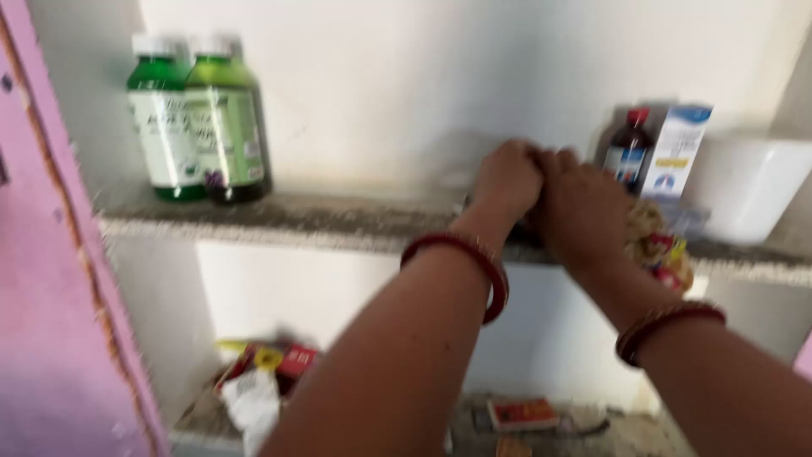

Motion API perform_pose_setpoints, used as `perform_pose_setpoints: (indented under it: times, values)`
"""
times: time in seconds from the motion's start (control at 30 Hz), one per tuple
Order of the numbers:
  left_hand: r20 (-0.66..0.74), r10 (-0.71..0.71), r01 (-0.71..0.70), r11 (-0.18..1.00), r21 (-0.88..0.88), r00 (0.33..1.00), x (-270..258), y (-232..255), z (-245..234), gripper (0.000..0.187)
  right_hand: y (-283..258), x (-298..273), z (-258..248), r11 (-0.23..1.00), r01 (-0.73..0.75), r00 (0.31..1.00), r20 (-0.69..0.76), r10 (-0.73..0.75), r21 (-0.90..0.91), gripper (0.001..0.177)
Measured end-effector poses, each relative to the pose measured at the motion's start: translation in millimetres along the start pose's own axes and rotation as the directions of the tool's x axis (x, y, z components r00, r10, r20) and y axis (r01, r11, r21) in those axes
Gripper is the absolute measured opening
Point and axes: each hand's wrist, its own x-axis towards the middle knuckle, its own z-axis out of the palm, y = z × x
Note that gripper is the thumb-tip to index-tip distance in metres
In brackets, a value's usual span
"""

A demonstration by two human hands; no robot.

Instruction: The person wipes two built-in shelves with a patterned cloth, moving aside bottles, pill packs, a key, and small boxes to clean the surfaces and back walls. The person repeatedly wipes the same areas and repositions items multiple times.

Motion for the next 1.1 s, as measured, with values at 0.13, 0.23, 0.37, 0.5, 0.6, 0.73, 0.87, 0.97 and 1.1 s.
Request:
perform_pose_setpoints:
  times: [0.13, 0.23, 0.37, 0.5, 0.6, 0.73, 0.87, 0.97, 1.1]
  values:
    - [0.134, -0.056, 0.064, 0.996, -0.059, 0.989, -18, 16, -37, 0.032, -6, -15, -21, 0.999, 0.02, 0.997, -0.08, -0.016, 0.049, 0.026]
    - [0.33, -0.117, 0.202, 0.95, -0.237, 0.937, -31, 17, -73, 0.034, -21, -20, -45, 0.992, 0.085, 0.986, -0.153, -0.07, 0.092, 0.028]
    - [0.567, -0.15, 0.408, 0.838, -0.362, 0.81, -74, 13, -139, 0.036, -52, -30, -66, 0.952, 0.107, 0.99, -0.117, -0.076, 0.287, 0.024]
    - [0.692, -0.185, 0.505, 0.812, -0.293, 0.698, -109, -22, -185, 0.038, -94, -41, -91, 0.857, -0.065, 0.96, 0.267, -0.086, 0.512, 0.026]
    - [0.731, -0.31, 0.592, 0.79, -0.158, 0.608, -137, -41, -212, 0.034, -127, -52, -96, 0.806, 0.123, 0.926, 0.225, -0.303, 0.578, 0.024]
    - [0.702, -0.447, 0.68, 0.73, -0.071, 0.554, -163, -69, -226, 0.033, -160, -64, -74, 0.79, 0.187, 0.9, 0.22, -0.375, 0.584, 0.035]
    - [0.615, -0.54, 0.737, 0.668, -0.103, 0.575, -174, -117, -223, 0.036, -186, -77, -38, 0.749, 0.01, 0.914, 0.298, -0.276, 0.662, 0.053]
    - [0.547, -0.605, 0.759, 0.645, -0.089, 0.578, -187, -176, -200, 0.036, -208, -97, -8, 0.764, -0.149, 0.87, 0.451, -0.201, 0.628, 0.052]
    - [0.489, -0.665, 0.483, 0.747, 0.457, 0.564, -196, -288, -141, 0.038, -235, -132, 49, 0.762, -0.488, 0.648, 0.762, -0.011, 0.426, 0.041]
